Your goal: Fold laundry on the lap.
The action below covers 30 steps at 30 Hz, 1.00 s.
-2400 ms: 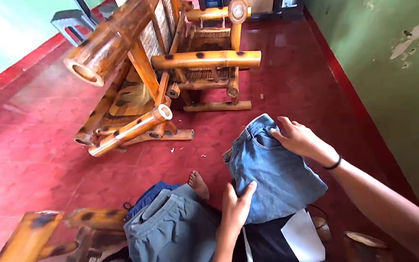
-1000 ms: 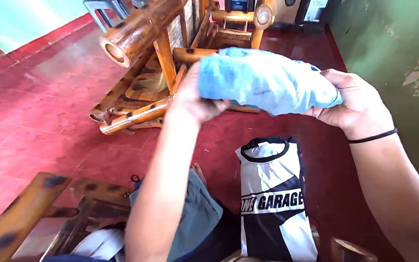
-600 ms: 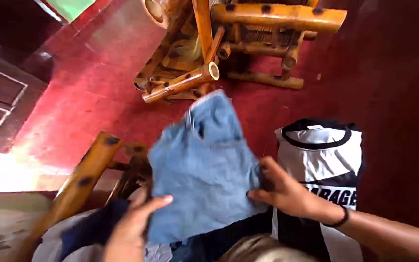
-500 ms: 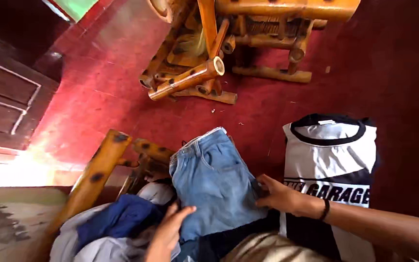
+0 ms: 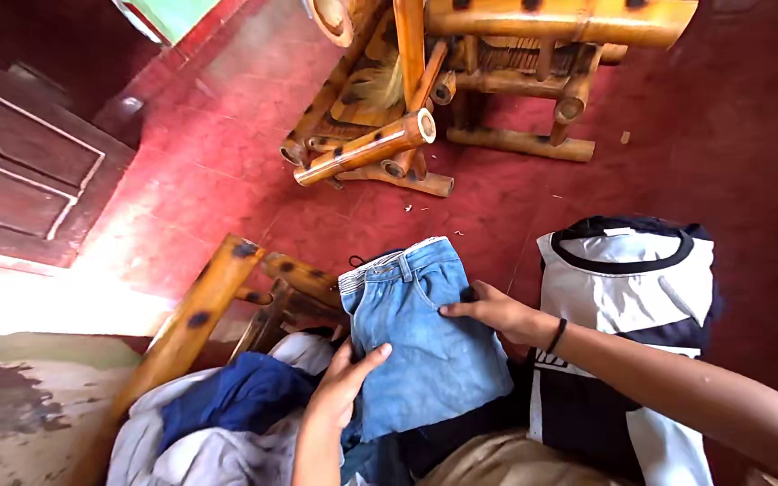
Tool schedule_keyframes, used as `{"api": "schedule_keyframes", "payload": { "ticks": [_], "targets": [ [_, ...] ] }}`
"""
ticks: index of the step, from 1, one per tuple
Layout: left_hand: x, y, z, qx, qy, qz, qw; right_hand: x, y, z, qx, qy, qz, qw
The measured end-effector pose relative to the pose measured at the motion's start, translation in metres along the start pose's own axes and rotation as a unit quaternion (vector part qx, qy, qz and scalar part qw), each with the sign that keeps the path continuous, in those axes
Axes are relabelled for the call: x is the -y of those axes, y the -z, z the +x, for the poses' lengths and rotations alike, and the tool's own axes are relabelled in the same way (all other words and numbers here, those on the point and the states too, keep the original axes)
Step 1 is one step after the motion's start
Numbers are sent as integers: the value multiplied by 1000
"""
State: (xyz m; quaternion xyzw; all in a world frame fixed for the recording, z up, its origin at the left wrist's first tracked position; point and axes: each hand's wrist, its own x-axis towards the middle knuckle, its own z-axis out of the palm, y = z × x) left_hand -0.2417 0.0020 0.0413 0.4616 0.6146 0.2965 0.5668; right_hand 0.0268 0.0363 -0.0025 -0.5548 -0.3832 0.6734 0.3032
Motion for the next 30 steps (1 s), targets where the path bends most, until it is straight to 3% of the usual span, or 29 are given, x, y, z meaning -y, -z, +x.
{"api": "schedule_keyframes", "payload": {
  "ticks": [3,8,10,14,17,20,25,30],
  "targets": [
    [-2,-4,3,-30,-36,-1,999,2,-2,4,-30,23,24,999],
    [5,12,-2,-58,-184,-7,981,9,-15,-10,-42,139,-6,989],
    [10,17,1,-68,-161,-17,984,9,-18,-5,-37,162,-60,984],
    [26,7,9,-98,-12,-16,995,6,-22,13,-10,30,-222,975],
    [33,6,12,-153,-24,24,988,11,-24,17,-27,-36,-274,961],
    [49,15,15,-182,-18,57,981,-1,-17,33,-32,-45,-227,972],
    [52,11,9,-148,71,-26,986,-17,-24,45,71,-37,0,997],
    [54,14,6,-151,56,-100,982,-7,-43,24,23,17,91,995]
  ]
}}
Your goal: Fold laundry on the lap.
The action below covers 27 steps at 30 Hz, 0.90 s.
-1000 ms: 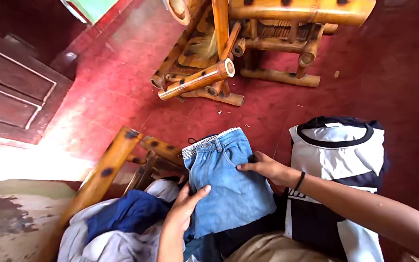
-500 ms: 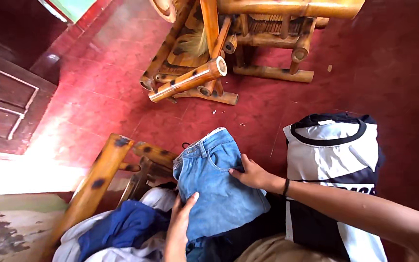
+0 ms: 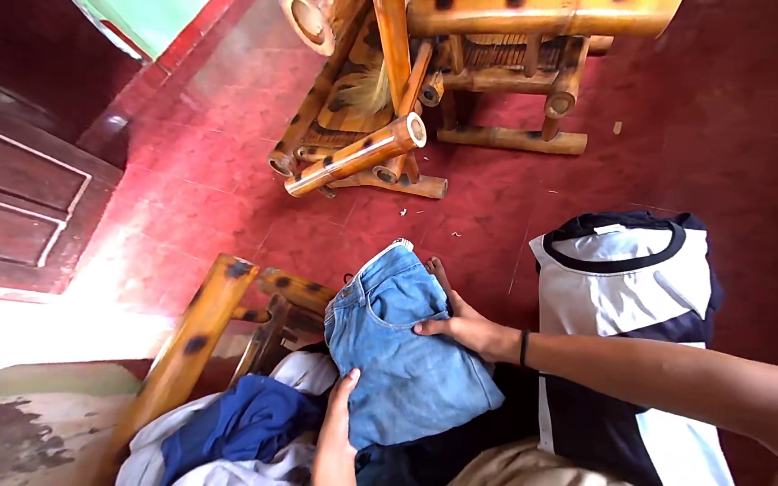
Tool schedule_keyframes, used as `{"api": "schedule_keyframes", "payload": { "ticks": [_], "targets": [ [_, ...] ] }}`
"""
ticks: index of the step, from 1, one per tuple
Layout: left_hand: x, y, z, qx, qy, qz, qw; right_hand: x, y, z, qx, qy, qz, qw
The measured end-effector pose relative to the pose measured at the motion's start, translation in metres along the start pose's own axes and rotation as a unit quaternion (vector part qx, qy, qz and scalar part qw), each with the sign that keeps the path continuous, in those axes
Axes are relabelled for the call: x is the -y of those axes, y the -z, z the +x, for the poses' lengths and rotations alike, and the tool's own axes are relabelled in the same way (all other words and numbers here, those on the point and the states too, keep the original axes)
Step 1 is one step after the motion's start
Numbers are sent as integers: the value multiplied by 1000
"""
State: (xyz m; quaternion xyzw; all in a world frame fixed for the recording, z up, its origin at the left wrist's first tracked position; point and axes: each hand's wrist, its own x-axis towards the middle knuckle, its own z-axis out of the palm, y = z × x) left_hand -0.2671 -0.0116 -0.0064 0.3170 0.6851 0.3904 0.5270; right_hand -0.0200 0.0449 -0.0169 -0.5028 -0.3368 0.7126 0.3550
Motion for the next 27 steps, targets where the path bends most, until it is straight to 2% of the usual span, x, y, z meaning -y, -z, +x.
{"api": "schedule_keyframes", "payload": {
  "ticks": [4,6,10,15,19,21,23,24,25,27],
  "targets": [
    [-14,8,-8,-26,-89,27,995,-2,-12,-11,5,74,-3,997],
    [-11,10,-9,-24,-98,57,993,-10,-5,-4,19,45,-51,998],
    [7,3,-4,-7,-9,60,998,-10,11,1,46,-63,-90,993],
    [-1,13,6,1,-100,119,988,-11,24,0,15,-54,-140,989],
    [-15,6,6,-25,-145,196,969,-10,20,4,21,-47,-78,996],
    [-23,-8,-3,-74,-221,278,932,-8,7,2,-7,-52,-102,993],
    [-31,-27,-11,-118,-376,376,839,-6,-4,-1,-36,-48,-148,987],
    [-33,-37,-13,-114,-432,407,797,-4,-8,-4,-40,-46,-169,984],
    [-34,-49,-13,-100,-461,434,768,-2,-10,-8,-36,-46,-186,981],
    [-27,-70,-6,-80,-459,504,727,-1,-13,-10,-17,-47,-207,977]
  ]
}}
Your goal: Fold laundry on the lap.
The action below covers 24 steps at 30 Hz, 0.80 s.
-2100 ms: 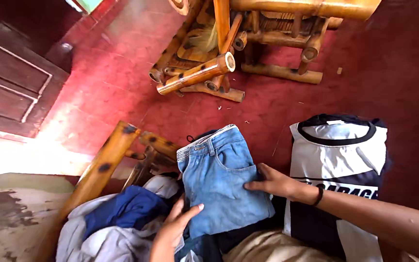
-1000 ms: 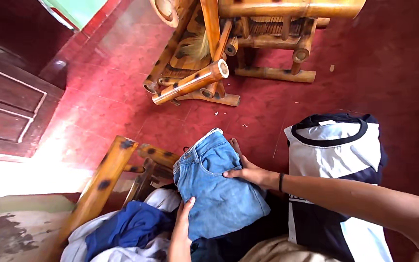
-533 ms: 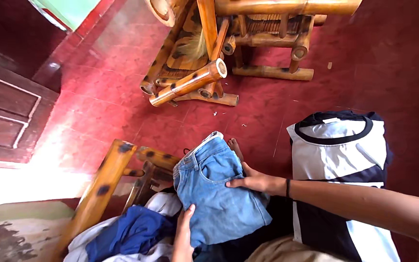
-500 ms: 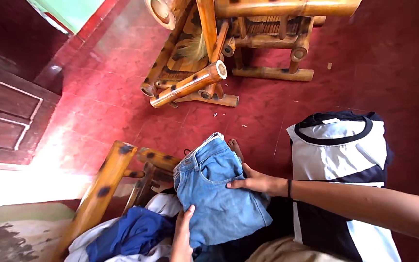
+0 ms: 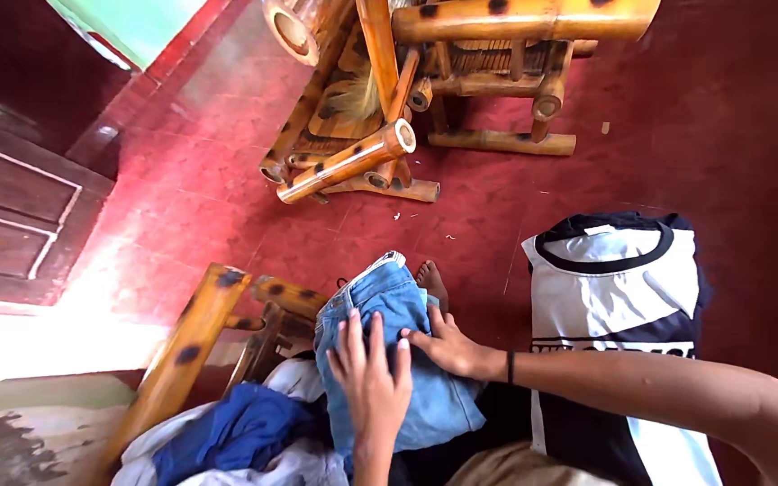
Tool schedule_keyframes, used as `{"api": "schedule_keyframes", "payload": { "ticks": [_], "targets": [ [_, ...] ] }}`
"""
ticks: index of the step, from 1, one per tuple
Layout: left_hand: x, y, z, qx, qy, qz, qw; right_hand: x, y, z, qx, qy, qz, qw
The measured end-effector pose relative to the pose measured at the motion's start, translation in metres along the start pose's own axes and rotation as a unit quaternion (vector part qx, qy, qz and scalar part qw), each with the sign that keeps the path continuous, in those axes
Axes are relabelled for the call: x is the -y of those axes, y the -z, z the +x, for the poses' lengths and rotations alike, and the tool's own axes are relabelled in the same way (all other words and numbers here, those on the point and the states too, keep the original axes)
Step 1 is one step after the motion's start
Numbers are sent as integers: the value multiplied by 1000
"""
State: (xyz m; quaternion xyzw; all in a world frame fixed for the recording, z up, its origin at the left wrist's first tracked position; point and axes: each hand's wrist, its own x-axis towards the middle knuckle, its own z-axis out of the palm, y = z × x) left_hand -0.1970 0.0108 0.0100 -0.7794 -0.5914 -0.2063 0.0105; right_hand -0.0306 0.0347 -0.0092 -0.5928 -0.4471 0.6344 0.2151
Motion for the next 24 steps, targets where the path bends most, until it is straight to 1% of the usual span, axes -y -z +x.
{"api": "schedule_keyframes", "payload": {
  "ticks": [3,7,9,11,13,15,17,19,21,23,24],
  "targets": [
    [-13,-18,5,22,-3,76,997,-1,8,2,45,0,6,999],
    [-33,-34,2,2,-18,102,995,0,14,4,96,5,27,995],
    [-36,-47,3,4,-2,130,992,-1,17,12,120,11,52,991],
    [-34,-56,2,20,23,164,986,-2,17,22,133,0,65,989],
    [-29,-63,1,16,45,185,982,8,17,24,141,-18,0,990],
    [-23,-66,3,16,75,191,979,32,22,16,152,-19,-129,980],
    [-14,-62,3,26,89,190,977,52,28,-2,163,19,-242,956],
    [-15,-60,4,26,79,185,979,53,42,-26,152,92,-311,934],
    [-21,-57,6,21,51,172,984,48,66,-55,126,153,-358,913],
    [-26,-53,7,21,34,146,988,40,94,-86,72,171,-396,899],
    [-29,-50,7,23,34,122,992,33,108,-100,29,172,-409,896]
  ]
}}
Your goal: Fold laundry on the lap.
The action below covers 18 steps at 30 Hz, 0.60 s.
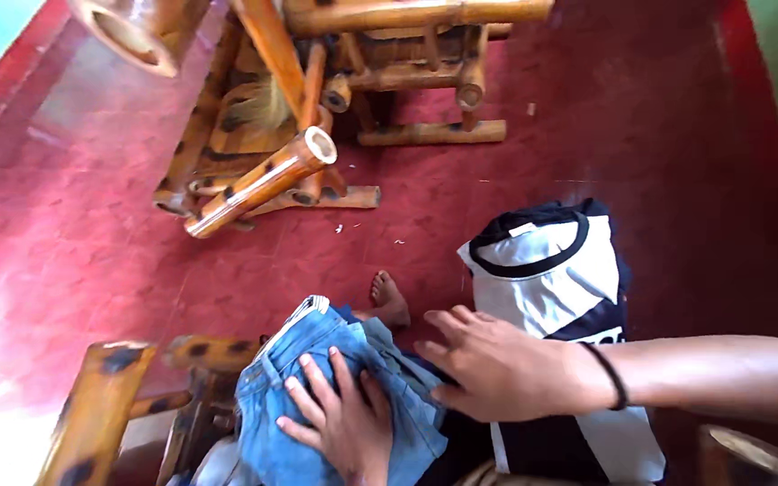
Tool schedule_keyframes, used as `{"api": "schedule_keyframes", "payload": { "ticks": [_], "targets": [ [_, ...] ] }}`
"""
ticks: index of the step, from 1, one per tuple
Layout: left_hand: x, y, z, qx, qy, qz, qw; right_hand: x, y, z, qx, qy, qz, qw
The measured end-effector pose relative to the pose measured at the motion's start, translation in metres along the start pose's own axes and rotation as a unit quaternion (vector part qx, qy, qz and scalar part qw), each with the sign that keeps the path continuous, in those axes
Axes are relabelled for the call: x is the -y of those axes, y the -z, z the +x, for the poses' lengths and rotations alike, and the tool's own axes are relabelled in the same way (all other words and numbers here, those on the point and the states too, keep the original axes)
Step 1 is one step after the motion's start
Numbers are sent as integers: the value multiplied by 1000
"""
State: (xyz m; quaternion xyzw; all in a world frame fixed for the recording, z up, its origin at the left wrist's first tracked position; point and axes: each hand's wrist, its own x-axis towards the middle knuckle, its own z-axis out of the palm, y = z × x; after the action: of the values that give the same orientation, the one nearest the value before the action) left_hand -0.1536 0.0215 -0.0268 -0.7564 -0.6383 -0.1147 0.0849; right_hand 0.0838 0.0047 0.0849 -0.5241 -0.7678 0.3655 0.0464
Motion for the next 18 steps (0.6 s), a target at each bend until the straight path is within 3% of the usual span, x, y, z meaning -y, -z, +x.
{"api": "schedule_keyframes", "payload": {
  "ticks": [2,5,7,10,11,13,16,18],
  "targets": [
    [-2,11,0,9,9,-63,998,-24,2,-35,-114,-47,-56,991],
    [-3,25,2,10,39,-113,993,-65,-5,-76,-262,-163,-145,940],
    [-6,35,5,-20,29,-153,988,-90,-17,-95,-300,-251,-134,911],
    [-30,51,11,-61,-62,-272,958,-112,-42,-111,-320,-342,-56,881],
    [-45,54,12,-23,-91,-331,939,-115,-47,-114,-331,-354,-24,874],
    [-83,46,10,129,-94,-429,889,-121,-46,-117,-368,-351,23,861],
    [-138,8,18,339,3,-497,799,-138,-30,-114,-392,-377,78,835],
    [-167,-19,29,400,71,-541,736,-152,-21,-107,-391,-404,155,812]
  ]
}}
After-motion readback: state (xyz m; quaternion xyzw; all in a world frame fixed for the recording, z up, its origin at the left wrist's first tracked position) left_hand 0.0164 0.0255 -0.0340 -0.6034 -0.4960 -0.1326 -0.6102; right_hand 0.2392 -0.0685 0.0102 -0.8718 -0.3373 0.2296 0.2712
